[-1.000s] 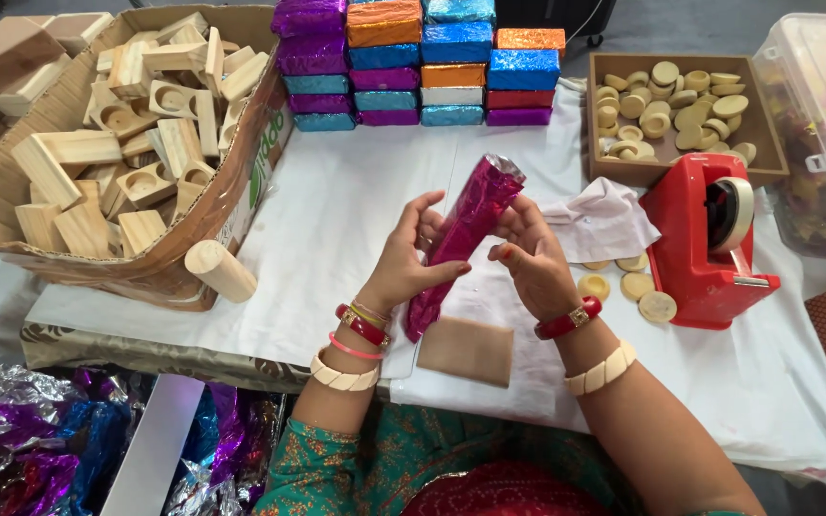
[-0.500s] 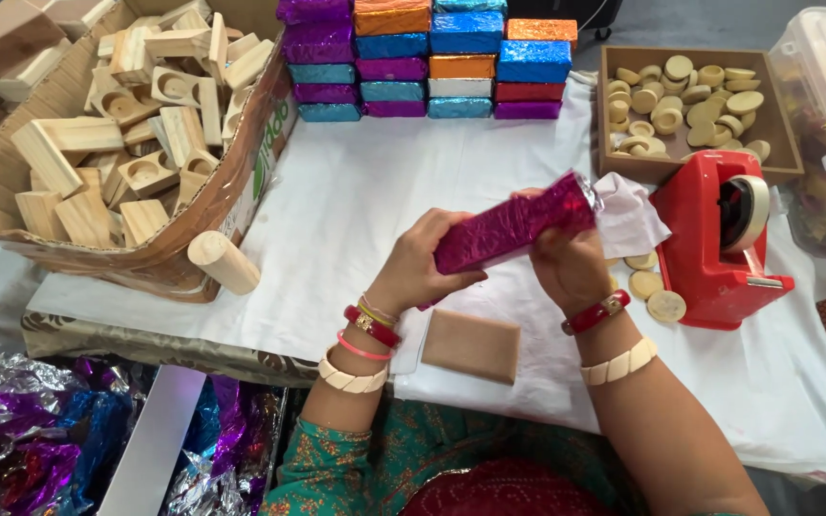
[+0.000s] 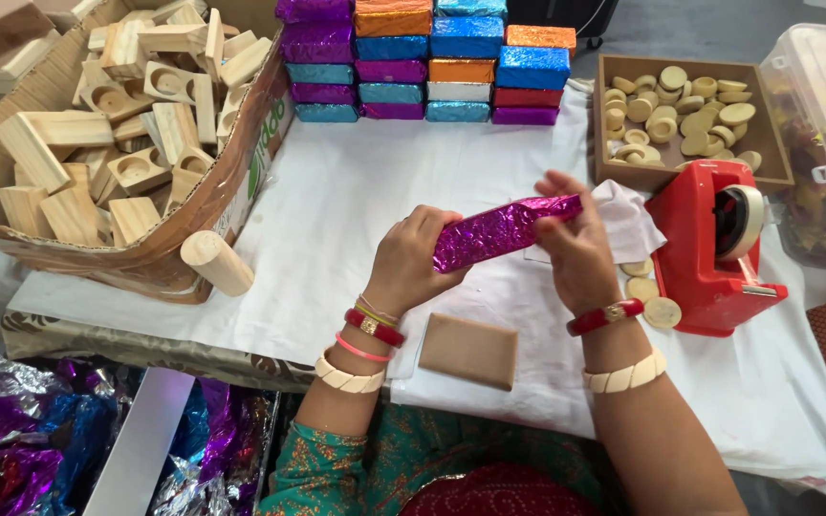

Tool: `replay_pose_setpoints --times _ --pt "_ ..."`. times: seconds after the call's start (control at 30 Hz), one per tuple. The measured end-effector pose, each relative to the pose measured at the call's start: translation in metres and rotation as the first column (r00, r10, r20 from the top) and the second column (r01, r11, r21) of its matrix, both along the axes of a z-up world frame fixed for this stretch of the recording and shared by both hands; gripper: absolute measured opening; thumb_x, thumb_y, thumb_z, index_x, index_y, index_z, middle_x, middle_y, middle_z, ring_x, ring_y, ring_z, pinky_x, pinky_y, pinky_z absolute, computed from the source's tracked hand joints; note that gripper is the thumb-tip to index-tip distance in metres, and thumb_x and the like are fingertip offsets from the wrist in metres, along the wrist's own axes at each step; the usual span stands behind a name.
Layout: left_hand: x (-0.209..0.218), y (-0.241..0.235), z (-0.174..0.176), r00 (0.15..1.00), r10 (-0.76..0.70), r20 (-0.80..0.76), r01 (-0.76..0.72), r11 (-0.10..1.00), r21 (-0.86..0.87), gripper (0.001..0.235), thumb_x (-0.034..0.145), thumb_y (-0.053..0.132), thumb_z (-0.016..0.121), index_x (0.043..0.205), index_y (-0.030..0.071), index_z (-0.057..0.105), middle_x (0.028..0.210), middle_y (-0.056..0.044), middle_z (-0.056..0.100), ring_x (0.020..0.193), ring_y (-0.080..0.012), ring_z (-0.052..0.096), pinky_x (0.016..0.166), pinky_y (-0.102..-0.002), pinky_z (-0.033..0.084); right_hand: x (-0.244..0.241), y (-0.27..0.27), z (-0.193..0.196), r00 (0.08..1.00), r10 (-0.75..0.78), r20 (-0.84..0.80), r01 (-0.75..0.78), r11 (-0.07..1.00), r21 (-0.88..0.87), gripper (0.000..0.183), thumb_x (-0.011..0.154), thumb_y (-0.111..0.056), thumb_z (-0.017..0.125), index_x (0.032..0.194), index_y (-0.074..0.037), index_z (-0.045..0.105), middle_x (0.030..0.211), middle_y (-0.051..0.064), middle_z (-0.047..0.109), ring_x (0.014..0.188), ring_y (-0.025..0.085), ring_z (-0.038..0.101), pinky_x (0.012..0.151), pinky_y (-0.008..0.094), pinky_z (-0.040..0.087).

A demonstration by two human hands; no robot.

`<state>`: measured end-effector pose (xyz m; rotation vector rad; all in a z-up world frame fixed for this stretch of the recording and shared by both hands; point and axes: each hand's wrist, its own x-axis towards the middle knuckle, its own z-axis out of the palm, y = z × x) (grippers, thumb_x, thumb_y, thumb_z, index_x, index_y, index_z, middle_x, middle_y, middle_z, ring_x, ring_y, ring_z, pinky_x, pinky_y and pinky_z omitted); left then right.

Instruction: The person wraps a small rectangular box with shiny pink foil paper. They fold the paper around the box, use a tape dispenser to secure the seams, and then use scissors to trim the excess foil from the ends.

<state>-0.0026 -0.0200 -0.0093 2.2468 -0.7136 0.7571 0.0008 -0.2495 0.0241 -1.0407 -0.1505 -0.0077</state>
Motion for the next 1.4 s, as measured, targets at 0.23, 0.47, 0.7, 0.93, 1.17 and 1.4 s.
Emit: replay_pose_setpoints --times 0.23,0.47,0.7,0.93,1.17,1.4 --pt "0.002 -0.001 -0.002 0.999 0.039 0.022 -0.04 0.998 0.049 0.047 0.078 0.029 0.084 0.116 0.014 0.062 0.105 -0.006 0.065 0.09 -0.027 0.068 0.079 -0.041 0.054 0.029 -0.037 -0.054 0.989 -0.14 0.041 0.137 0.988 0.069 0.017 0.094 0.006 0.07 0.107 -0.004 0.064 0.102 0.008 0.071 0.09 0.017 0.07 0.078 0.029 0.056" --pt "0.001 0.006 0.005 0.996 -0.001 -0.086 -0.005 0.998 -0.069 0.052 0.073 0.028 0.087 0.116 0.01 0.064 0.105 -0.007 0.067 0.09 -0.0254 0.07 0.077 -0.037 0.057 0.025 -0.043 -0.033 0.978 -0.102 0.18 0.069 0.981 0.181 0.041 0.096 -0.006 0.076 0.133 -0.004 0.059 0.128 0.011 0.067 0.098 0.02 0.067 0.089 0.034 0.057" --pt "-0.001 0.003 0.007 0.868 -0.347 -0.356 0.24 0.919 -0.311 0.062 0.072 0.029 0.089 0.124 0.005 0.066 0.107 -0.007 0.071 0.093 -0.0173 0.071 0.084 -0.031 0.058 0.004 -0.001 -0.021 0.881 0.449 0.149 -0.471 0.856 0.211 0.076 0.078 -0.007 0.082 0.146 -0.006 0.049 0.15 0.014 0.057 0.143 0.025 0.05 0.121 0.042 0.039" --pt "-0.002 0.001 0.008 0.809 -0.369 -0.458 0.26 0.923 -0.284 0.063 0.07 0.029 0.089 0.123 0.005 0.067 0.103 -0.006 0.074 0.09 -0.0161 0.072 0.082 -0.03 0.058 0.023 -0.028 -0.066 0.869 0.354 0.346 -0.476 0.791 0.384 0.021 0.106 -0.011 0.071 0.126 -0.009 0.065 0.148 0.018 0.061 0.149 0.035 0.05 0.125 0.053 0.042" --pt "0.0 0.003 0.002 0.756 -0.414 -0.507 0.26 0.901 -0.348 0.06 0.072 0.025 0.088 0.124 0.005 0.067 0.102 -0.005 0.074 0.09 -0.0128 0.071 0.082 -0.029 0.058 0.018 -0.036 -0.028 0.902 0.151 0.404 -0.393 0.672 0.627 0.051 0.1 -0.023 0.077 0.143 -0.011 0.053 0.15 0.008 0.055 0.148 0.029 0.048 0.13 0.05 0.036" --pt "0.008 0.005 -0.009 0.511 -0.63 -0.585 0.294 0.767 -0.57 0.056 0.079 0.014 0.085 0.129 0.001 0.062 0.106 -0.004 0.073 0.095 -0.01 0.069 0.086 -0.027 0.058 0.004 -0.009 -0.033 0.848 0.404 0.342 -0.48 0.86 0.173 0.067 0.091 -0.009 0.075 0.151 -0.003 0.045 0.149 0.02 0.053 0.146 0.033 0.048 0.123 0.051 0.041"
